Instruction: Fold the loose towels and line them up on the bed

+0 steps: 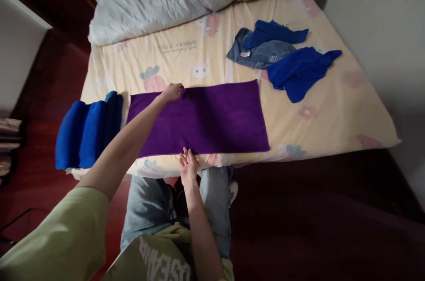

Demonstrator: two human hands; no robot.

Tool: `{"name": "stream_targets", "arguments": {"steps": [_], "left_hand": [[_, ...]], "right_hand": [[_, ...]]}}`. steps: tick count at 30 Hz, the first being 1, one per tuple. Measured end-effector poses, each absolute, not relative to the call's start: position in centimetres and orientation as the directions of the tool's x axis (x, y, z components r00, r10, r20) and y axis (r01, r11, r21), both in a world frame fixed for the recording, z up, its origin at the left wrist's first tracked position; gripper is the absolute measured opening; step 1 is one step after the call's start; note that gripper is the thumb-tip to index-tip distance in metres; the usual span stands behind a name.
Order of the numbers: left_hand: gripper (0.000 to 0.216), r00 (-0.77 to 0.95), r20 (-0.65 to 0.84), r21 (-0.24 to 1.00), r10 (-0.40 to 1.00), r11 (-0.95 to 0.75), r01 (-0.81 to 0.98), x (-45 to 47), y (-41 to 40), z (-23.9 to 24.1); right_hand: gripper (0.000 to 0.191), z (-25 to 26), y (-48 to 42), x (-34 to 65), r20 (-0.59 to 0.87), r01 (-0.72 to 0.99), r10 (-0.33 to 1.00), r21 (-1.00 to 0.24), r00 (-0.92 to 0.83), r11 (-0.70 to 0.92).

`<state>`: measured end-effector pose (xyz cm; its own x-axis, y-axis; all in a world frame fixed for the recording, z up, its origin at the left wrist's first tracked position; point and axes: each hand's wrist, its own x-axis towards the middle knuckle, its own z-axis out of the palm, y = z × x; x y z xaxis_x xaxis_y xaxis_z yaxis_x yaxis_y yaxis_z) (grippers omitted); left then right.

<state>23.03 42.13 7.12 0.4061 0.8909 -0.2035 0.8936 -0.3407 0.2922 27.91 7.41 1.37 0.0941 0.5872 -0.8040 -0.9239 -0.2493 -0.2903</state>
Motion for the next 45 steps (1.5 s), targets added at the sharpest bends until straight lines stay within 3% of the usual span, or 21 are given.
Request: {"name": "stream_targets", "arguments": {"steps": [5, 10, 17, 23, 29, 36, 45], "left_hand": [[0.034, 0.378, -0.234, 0.407, 0.896, -0.263, 0.875, 23.9, 46.2, 2.4], [0.038, 0.383, -0.273, 0.515, 0.882, -0.202, 0.833, 24.1, 47.6, 1.0], [0.042, 0.304, -0.424, 0.503, 0.853, -0.057, 0.863, 25.1, 47.7, 2.3], [0.039, 0.342, -0.36, 0.585, 0.868, -0.075, 0.808, 25.5, 47.3, 3.8], [0.032, 0.223, -0.24, 0.689, 0.945, 0.004, 0.724, 25.7, 46.7, 5.1], [0.034, 0.121, -0.188, 0.788, 0.975, 0.076, 0.611, 25.8, 46.5, 4.6], [0.024, 0.123, -0.103, 0.847, 0.987, 0.022, 0.532, 25.0, 45.2, 5.5]], "right_hand": [[0.027, 1.1, 7.2, 27.8, -0.819, -0.9, 0.561, -0.33, 0.122, -0.285], [0.025, 0.9, 6.9, 28.0, -0.819, -0.874, 0.559, -0.362, 0.13, -0.326], [0.024, 1.4, 7.0, 28.1, -0.825, -0.884, 0.55, -0.35, 0.133, -0.311], [0.023, 1.7, 6.9, 27.9, -0.827, -0.891, 0.546, -0.341, 0.131, -0.302], [0.02, 2.1, 6.3, 27.7, -0.835, -0.894, 0.521, -0.358, 0.177, -0.27], [0.034, 3.1, 6.2, 27.7, -0.809, -0.874, 0.545, -0.413, 0.222, -0.257], [0.037, 3.6, 6.2, 28.9, -0.772, -0.82, 0.596, -0.478, 0.221, -0.315]]}}
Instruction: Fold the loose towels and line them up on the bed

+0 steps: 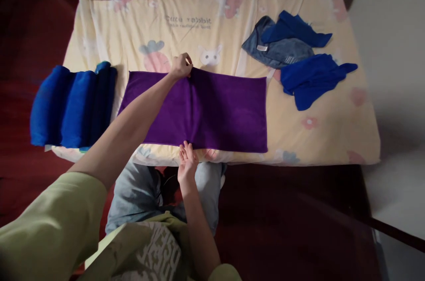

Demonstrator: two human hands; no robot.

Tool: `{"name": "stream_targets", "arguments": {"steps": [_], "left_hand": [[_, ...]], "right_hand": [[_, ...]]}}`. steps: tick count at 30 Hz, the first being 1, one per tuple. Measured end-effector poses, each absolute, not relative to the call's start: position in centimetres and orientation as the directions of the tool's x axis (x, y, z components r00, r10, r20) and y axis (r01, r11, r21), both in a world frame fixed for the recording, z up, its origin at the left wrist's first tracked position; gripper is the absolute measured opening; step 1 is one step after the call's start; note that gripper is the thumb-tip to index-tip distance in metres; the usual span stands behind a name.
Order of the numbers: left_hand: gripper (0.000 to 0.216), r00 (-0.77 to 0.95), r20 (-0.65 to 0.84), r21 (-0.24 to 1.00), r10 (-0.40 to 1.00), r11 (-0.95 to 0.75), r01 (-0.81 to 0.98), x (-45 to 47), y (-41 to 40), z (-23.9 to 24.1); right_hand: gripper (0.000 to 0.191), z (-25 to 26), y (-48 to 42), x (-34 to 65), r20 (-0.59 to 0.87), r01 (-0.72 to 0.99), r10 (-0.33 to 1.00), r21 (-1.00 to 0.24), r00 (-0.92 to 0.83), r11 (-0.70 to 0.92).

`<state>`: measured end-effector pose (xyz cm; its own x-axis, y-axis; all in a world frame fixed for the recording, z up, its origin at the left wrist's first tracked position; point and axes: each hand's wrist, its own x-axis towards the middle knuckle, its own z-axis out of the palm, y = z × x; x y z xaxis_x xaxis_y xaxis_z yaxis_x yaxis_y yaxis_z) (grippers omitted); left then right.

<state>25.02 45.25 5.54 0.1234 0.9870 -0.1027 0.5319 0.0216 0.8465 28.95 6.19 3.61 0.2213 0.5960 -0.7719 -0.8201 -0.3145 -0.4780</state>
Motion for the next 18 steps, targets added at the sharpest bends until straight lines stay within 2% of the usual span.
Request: {"name": "stream_targets", "arguments": {"steps": [5, 10, 14, 18], "left_hand": [[0.018, 0.073, 0.004, 0.896, 0.997, -0.036, 0.443, 24.3, 44.4, 10.1], [0.018, 0.004, 0.001, 0.954, 1.0, -0.002, 0.3, 22.2, 40.0, 16.6], [0.019, -0.029, 0.03, 0.985, 0.999, -0.024, 0.171, 18.4, 35.7, 23.8], [0.018, -0.055, 0.106, 0.99, 0.993, -0.1, 0.097, 13.6, 30.5, 31.4]], "right_hand": [[0.038, 4.9, 3.5, 30.7, -0.718, -0.737, 0.65, -0.576, 0.248, -0.355], [0.035, 8.1, 2.8, 33.7, -0.602, -0.667, 0.724, -0.695, 0.337, -0.267], [0.039, 12.6, 3.0, 37.4, -0.413, -0.543, 0.814, -0.827, 0.408, -0.147], [0.048, 19.1, 4.1, 42.0, -0.16, -0.333, 0.896, -0.943, 0.415, -0.015]]}}
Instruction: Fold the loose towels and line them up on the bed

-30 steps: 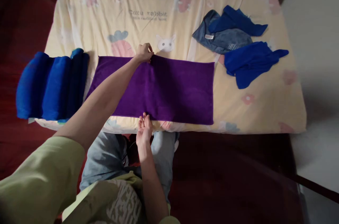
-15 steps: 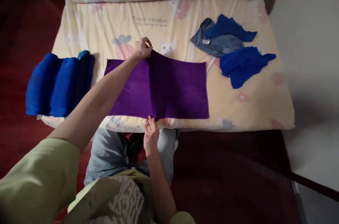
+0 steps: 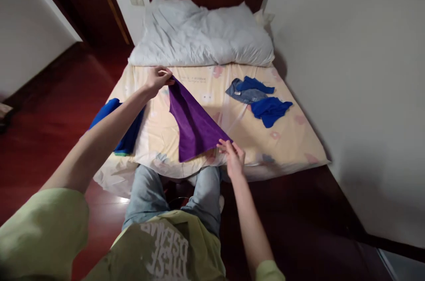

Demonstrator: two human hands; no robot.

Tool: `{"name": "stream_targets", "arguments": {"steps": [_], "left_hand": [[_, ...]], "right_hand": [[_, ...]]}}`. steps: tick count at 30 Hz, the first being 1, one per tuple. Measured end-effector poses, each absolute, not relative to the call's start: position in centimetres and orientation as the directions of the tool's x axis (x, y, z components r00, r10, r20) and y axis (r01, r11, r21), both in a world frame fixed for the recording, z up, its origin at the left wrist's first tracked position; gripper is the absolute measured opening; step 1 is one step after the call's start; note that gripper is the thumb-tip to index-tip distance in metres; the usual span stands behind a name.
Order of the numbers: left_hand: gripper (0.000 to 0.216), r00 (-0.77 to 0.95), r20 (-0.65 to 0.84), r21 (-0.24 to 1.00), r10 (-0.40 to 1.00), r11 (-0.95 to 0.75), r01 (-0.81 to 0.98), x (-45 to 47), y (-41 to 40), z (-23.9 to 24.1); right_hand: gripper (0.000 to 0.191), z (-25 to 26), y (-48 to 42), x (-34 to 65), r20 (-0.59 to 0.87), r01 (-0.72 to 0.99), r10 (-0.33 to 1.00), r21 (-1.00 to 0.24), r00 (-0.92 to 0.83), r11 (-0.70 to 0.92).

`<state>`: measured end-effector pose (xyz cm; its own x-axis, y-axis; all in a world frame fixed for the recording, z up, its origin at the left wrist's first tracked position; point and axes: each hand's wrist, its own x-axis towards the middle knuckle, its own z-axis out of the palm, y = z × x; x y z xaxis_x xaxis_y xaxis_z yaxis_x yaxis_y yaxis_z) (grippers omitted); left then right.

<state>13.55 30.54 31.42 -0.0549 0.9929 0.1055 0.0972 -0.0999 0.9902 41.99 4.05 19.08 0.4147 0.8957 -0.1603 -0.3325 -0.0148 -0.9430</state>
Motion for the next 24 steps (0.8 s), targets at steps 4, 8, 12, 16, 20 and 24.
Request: {"name": "stream_targets", "arguments": {"steps": [4, 8, 12, 16, 20, 24], "left_hand": [[0.024, -0.084, 0.217, 0.971, 0.973, -0.206, 0.119, 8.8, 24.9, 37.1], [0.024, -0.132, 0.306, 0.935, 0.943, -0.272, 0.226, 5.1, 20.1, 40.3], [0.021, -0.19, 0.356, 0.919, 0.915, -0.306, 0.247, 2.4, 17.1, 41.4], [0.024, -0.245, 0.342, 0.93, 0.907, -0.29, 0.226, 0.5, 15.5, 41.3], [0.033, -0.244, 0.293, 0.95, 0.924, -0.253, 0.182, -0.2, 14.8, 41.1], [0.04, -0.238, 0.295, 0.955, 0.925, -0.275, 0.113, 0.1, 14.7, 41.2]], "right_hand": [[0.052, 26.8, 6.4, 45.7, 0.126, -0.052, 0.89, -0.985, 0.439, 0.165], [0.055, 33.2, 9.2, 46.7, 0.369, 0.167, 0.798, -0.929, 0.477, 0.329], [0.049, 37.0, 11.0, 45.9, 0.45, 0.293, 0.784, -0.889, 0.427, 0.351], [0.047, 39.2, 10.8, 44.7, 0.504, 0.34, 0.781, -0.855, 0.369, 0.391], [0.047, 40.5, 9.5, 43.5, 0.452, 0.287, 0.833, -0.884, 0.321, 0.369], [0.045, 41.6, 8.6, 43.0, 0.381, 0.223, 0.868, -0.92, 0.318, 0.322]]}}
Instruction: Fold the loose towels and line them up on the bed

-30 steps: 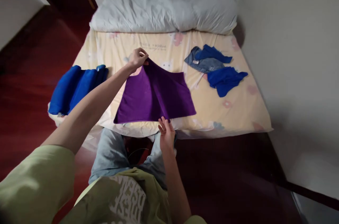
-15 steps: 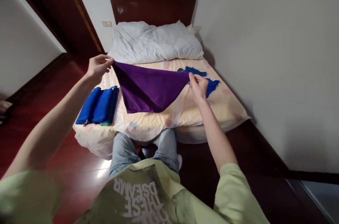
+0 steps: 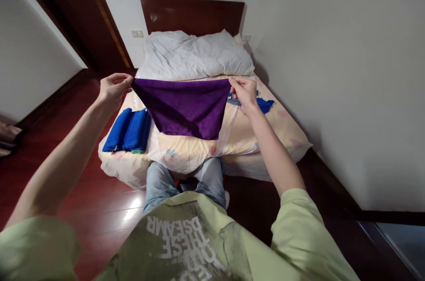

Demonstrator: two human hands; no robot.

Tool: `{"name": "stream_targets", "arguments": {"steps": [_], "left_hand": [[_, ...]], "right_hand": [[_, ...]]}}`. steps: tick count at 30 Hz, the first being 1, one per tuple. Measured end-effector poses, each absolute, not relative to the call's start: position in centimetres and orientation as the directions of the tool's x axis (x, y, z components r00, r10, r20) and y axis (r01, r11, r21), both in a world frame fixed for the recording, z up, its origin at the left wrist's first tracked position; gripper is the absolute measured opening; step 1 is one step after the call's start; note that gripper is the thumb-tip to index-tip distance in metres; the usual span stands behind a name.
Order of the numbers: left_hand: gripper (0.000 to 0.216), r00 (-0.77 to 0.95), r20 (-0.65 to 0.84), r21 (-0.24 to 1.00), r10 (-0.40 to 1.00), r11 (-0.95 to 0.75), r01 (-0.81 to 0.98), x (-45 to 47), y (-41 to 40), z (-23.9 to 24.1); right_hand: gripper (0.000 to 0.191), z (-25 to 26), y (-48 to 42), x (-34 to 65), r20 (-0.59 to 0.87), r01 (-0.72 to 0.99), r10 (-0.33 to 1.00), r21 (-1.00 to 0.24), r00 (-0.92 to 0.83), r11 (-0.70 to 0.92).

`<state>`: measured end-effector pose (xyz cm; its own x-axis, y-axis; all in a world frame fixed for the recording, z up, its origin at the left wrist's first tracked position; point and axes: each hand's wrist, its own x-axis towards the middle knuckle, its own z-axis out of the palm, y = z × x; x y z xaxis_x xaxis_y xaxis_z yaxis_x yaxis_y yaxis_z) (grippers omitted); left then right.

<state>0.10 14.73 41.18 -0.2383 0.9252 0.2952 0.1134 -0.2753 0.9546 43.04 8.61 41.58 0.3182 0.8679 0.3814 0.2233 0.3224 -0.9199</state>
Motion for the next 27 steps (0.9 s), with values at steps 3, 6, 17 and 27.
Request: {"name": "stream_targets", "arguments": {"steps": [3, 6, 17, 27], "left_hand": [[0.05, -0.255, 0.347, 0.938, 0.902, -0.339, 0.076, 0.4, 14.9, 41.2], [0.062, -0.262, 0.401, 0.915, 0.878, -0.395, 0.076, 0.6, 15.1, 41.3], [0.064, -0.265, 0.458, 0.874, 0.849, -0.485, -0.043, 0.8, 14.7, 41.6], [0.046, -0.245, 0.344, 0.93, 0.906, -0.366, -0.046, 0.6, 12.7, 42.1]], "right_hand": [[0.045, 42.2, 8.3, 43.2, 0.406, 0.222, 0.854, -0.911, 0.325, 0.348], [0.045, 42.7, 8.2, 43.5, 0.425, 0.215, 0.845, -0.903, 0.325, 0.371], [0.041, 42.7, 9.9, 43.8, 0.432, 0.245, 0.832, -0.899, 0.348, 0.364], [0.042, 42.6, 9.8, 43.6, 0.362, 0.195, 0.881, -0.929, 0.305, 0.315]]}}
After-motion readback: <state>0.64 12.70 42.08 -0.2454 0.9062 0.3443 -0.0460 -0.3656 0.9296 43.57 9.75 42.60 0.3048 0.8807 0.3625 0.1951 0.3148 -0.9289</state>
